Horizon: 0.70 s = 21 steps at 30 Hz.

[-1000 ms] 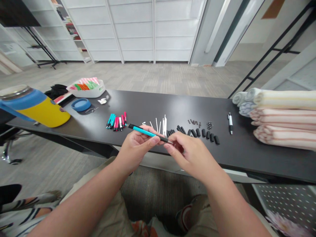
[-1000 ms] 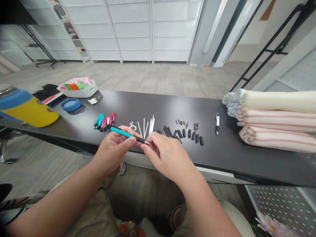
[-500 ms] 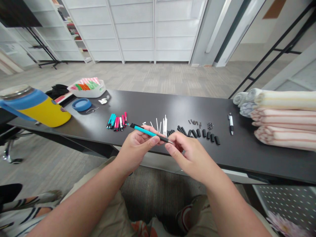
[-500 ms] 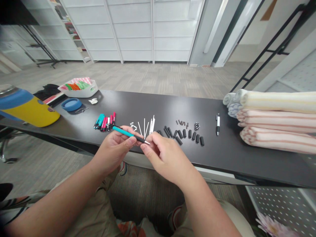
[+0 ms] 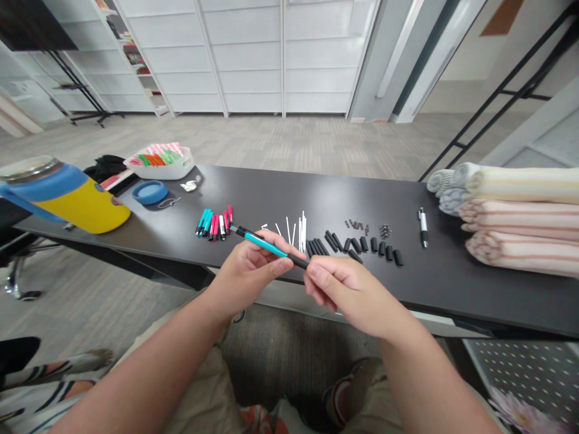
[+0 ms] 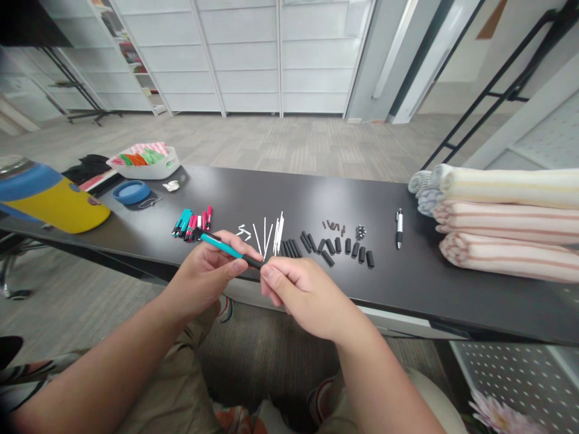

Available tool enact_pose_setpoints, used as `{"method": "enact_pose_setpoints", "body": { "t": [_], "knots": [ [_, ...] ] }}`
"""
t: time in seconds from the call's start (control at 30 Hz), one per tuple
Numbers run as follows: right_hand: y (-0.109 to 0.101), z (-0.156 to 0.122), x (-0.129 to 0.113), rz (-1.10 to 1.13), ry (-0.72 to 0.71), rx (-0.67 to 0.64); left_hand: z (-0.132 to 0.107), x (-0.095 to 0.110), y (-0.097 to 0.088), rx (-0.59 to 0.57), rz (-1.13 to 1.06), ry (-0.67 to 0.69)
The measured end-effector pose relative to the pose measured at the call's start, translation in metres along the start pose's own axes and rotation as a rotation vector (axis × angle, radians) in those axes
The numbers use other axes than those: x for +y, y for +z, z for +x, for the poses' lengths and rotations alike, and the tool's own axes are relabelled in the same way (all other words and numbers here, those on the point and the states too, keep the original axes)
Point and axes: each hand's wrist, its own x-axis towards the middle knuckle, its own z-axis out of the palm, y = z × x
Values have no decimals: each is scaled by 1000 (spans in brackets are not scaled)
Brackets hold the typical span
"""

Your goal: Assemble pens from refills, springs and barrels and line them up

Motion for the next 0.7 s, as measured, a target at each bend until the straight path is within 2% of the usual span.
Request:
{"method": "enact_pose_setpoints", "body": {
  "t": [0.13,0.23,0.3,0.4,0.47,0.5,0.57,0.7],
  "knots": [
    [7,1,6,422,73,-140,-1,10,-4,-116,-29,33],
    [17,5,8,520,95,-123,-2,9,-6,-101,-56,7],
    [23,8,6,375,83,0,-1,5,-5,-13,-112,-22],
    [32,13,5,-171,-36,289,2,-1,-1,174,-179,-61],
    [37,15,6,-447,-114,368,4,-3,1,269,-180,-86],
    [39,15,6,-488,-131,366,5,-3,1,293,-182,-98],
    [43,15,6,-403,-119,335,6,-1,-1,284,-197,-118],
    [50,13,3,14,-28,262,6,6,-7,174,-233,-135]
  ]
}}
